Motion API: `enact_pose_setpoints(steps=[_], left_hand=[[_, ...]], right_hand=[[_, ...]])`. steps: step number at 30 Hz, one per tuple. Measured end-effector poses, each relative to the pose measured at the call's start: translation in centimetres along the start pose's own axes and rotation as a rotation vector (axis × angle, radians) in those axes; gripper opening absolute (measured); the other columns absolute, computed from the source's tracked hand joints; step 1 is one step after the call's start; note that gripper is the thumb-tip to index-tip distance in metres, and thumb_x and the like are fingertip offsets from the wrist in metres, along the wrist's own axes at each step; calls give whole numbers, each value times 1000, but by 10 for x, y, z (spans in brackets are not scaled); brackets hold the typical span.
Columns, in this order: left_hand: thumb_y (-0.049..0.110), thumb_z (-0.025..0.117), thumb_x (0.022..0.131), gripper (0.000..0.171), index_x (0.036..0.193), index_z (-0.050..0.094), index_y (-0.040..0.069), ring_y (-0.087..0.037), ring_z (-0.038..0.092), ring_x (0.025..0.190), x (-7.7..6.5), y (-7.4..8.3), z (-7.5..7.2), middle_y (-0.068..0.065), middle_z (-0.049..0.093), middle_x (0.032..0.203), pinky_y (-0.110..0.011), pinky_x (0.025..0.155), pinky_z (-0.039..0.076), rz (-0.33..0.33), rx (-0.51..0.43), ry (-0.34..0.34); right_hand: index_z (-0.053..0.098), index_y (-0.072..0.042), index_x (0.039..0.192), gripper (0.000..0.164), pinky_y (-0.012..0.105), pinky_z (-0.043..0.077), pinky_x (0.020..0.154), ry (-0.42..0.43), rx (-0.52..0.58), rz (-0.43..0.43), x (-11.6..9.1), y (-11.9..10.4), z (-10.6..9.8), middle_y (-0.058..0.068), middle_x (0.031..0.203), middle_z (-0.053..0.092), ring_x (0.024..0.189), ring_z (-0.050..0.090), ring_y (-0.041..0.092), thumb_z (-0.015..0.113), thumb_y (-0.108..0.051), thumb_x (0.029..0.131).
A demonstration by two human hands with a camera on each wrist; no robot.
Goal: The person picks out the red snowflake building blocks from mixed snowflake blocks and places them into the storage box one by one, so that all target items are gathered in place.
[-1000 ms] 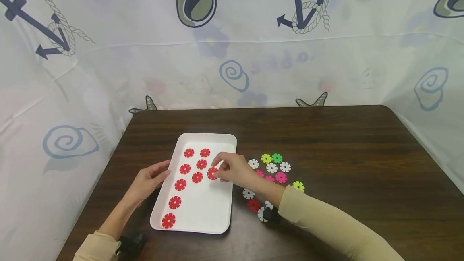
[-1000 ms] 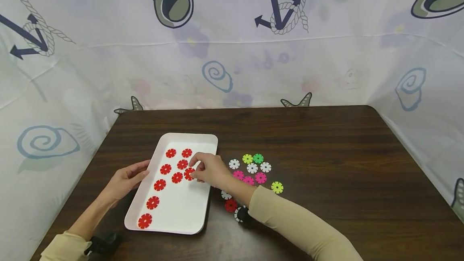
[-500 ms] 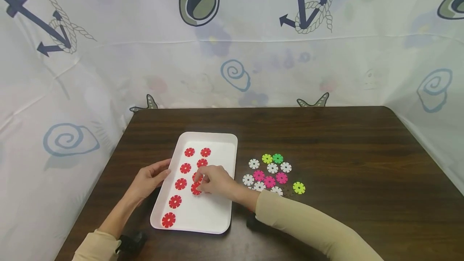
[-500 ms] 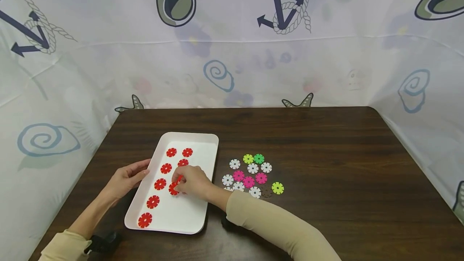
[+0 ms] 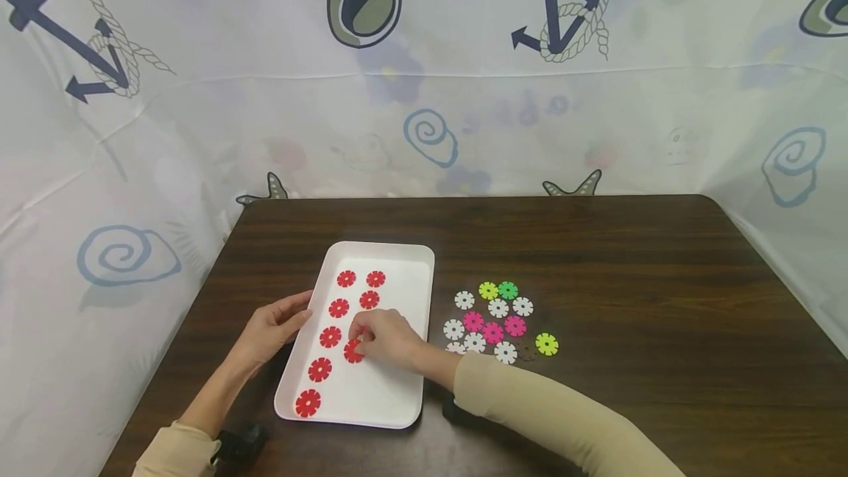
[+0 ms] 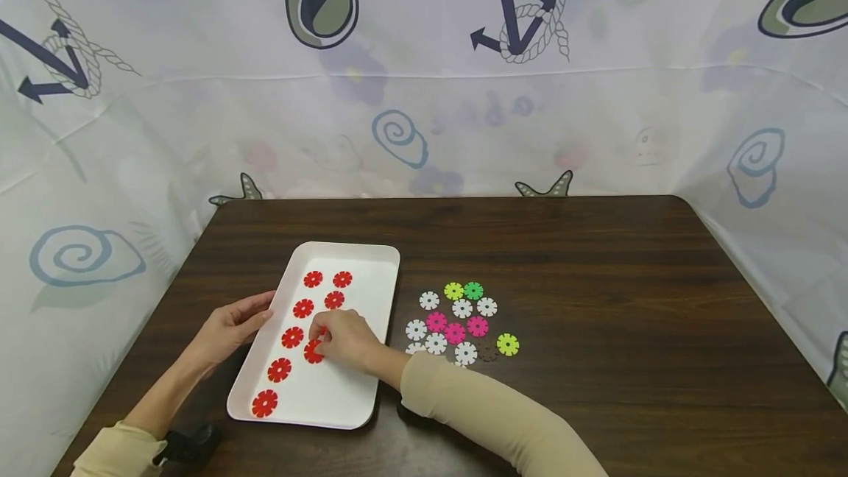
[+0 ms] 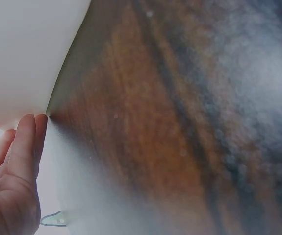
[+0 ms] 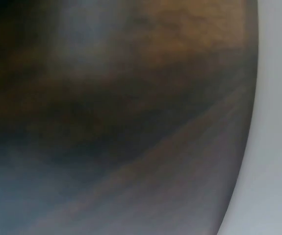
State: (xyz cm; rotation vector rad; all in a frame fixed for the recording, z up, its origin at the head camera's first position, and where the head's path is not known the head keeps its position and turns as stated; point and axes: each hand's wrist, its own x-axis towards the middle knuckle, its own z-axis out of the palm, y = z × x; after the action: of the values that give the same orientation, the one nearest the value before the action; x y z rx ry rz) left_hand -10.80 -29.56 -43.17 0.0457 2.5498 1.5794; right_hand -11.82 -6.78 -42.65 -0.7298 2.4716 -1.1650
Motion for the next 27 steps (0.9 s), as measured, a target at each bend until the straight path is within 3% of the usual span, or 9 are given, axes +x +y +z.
enact_pose_setpoints(steps=[27], left_hand=[[22,58,94,52,137,43,-2,-35,63,106,0,0,-1,-28,54,127,-35,83,55,15,-15,-16]], right_hand=[[65,-11,81,10,14,39,54,44,-81,-46,1,1,4,-8,62,53,58,45,3,74,-6,80]])
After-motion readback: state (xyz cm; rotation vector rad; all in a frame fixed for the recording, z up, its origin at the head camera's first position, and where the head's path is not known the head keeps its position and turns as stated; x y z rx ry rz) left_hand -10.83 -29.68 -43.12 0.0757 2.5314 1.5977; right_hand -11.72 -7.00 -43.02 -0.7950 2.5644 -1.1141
